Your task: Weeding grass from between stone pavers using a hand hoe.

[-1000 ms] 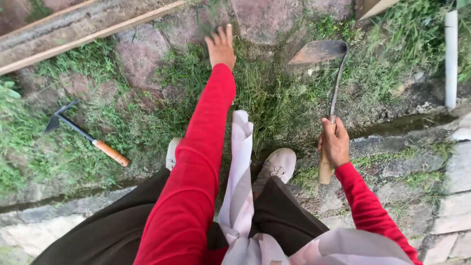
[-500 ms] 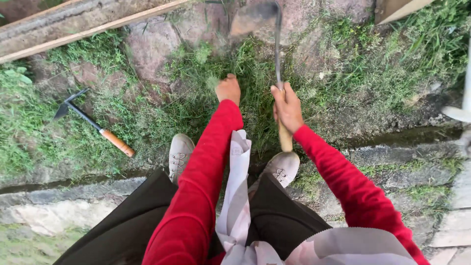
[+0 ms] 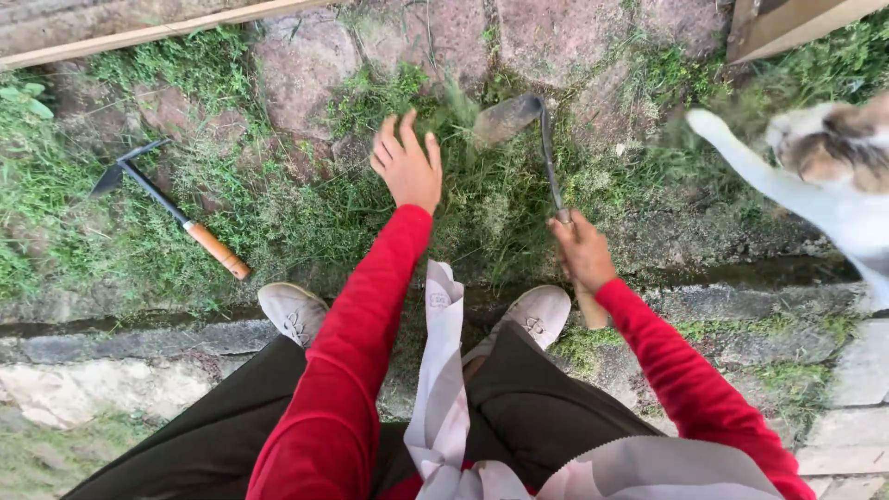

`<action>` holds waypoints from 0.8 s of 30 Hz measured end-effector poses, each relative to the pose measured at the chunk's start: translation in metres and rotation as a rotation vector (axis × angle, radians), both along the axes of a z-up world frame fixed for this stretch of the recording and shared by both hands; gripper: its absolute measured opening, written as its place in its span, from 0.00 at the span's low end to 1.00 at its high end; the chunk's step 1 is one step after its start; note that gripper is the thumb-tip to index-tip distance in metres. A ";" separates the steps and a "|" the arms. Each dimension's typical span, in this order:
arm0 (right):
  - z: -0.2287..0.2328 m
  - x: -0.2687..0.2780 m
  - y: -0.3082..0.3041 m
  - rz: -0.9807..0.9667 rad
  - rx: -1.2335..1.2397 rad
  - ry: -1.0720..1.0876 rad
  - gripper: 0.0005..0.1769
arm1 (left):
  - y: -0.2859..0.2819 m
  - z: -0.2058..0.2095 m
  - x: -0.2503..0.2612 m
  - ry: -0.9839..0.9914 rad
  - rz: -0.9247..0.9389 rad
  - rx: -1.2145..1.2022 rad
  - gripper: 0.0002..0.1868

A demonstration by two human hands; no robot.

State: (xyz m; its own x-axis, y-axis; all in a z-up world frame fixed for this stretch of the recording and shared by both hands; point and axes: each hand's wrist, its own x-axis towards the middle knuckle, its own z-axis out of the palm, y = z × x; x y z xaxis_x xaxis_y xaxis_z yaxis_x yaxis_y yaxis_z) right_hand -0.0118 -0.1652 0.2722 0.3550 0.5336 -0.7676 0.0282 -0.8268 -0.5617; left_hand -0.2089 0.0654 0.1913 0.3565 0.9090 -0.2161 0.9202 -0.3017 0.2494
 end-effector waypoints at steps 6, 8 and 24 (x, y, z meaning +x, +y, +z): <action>0.033 0.007 0.030 -0.200 0.088 -0.045 0.13 | 0.052 -0.039 0.053 -0.202 -0.443 0.075 0.45; 0.028 0.016 0.040 -0.270 0.127 -0.059 0.13 | 0.063 -0.041 0.071 -0.240 -0.535 0.045 0.56; 0.032 0.000 0.103 -0.077 0.107 -0.088 0.13 | -0.022 -0.142 0.049 0.540 -0.125 0.041 0.18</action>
